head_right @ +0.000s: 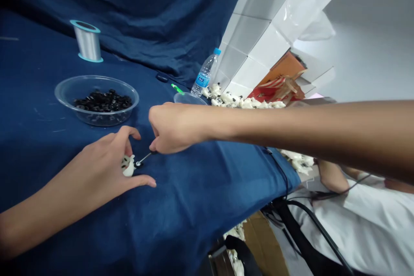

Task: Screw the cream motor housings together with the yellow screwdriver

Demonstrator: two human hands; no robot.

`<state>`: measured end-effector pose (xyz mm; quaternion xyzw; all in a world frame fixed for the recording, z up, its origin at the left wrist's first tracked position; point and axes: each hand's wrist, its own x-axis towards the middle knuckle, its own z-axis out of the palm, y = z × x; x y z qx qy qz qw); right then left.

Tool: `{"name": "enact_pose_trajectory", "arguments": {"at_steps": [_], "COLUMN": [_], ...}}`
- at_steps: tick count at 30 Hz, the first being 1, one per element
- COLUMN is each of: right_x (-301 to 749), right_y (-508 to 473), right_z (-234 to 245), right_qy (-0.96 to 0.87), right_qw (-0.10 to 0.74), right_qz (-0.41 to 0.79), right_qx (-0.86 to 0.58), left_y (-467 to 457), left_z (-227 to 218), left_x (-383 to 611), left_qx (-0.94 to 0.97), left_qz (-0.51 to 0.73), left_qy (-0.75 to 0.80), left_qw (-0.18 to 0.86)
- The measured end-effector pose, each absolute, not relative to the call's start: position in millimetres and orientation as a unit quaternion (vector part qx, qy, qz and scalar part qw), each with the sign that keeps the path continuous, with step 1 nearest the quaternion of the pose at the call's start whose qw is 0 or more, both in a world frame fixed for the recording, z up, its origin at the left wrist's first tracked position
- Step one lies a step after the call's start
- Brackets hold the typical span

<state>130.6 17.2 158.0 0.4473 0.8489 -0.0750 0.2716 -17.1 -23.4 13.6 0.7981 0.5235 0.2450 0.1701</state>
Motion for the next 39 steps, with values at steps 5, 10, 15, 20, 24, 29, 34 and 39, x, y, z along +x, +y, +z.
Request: {"name": "enact_pose_trajectory", "arguments": {"at_steps": [5,10,15,20,24,29,34,39], "right_x": [136.2,145.9,150.1,146.5,135.3,129.1,143.4,152.2], "right_y": [20.5,24.1,23.9,14.9,9.9,18.3,18.1,14.6], "right_z": [166.6,169.2,165.1,160.3,158.2,163.9,171.1,166.2], "right_qy": [0.885,0.952,0.94,0.931,0.897,0.849,0.942,0.943], "right_qw": [0.215,0.239,0.285,0.306,0.244,0.261,0.225,0.282], "right_qz": [-0.093,0.012,0.178,0.131,0.028,-0.077,-0.022,0.159], "right_qx": [0.402,0.189,0.058,0.148,0.368,0.453,0.249,0.078], "left_y": [-25.0,-24.6,-25.0,-23.6,-22.8,-24.2,-24.7,-24.5], "left_z": [12.5,17.4,19.6,18.6,18.3,17.3,16.3,18.7], "left_x": [-17.3,-17.0,-16.7,-16.1,-15.3,-16.0,-18.4,-17.6], "left_qx": [0.804,0.79,0.787,0.792,0.795,0.795,0.786,0.777], "left_qz": [0.248,0.257,0.246,0.236,0.229,0.245,0.261,0.274], "left_qy": [0.512,0.519,0.521,0.518,0.52,0.517,0.514,0.517], "left_qw": [0.172,0.203,0.22,0.222,0.212,0.2,0.222,0.233]}}
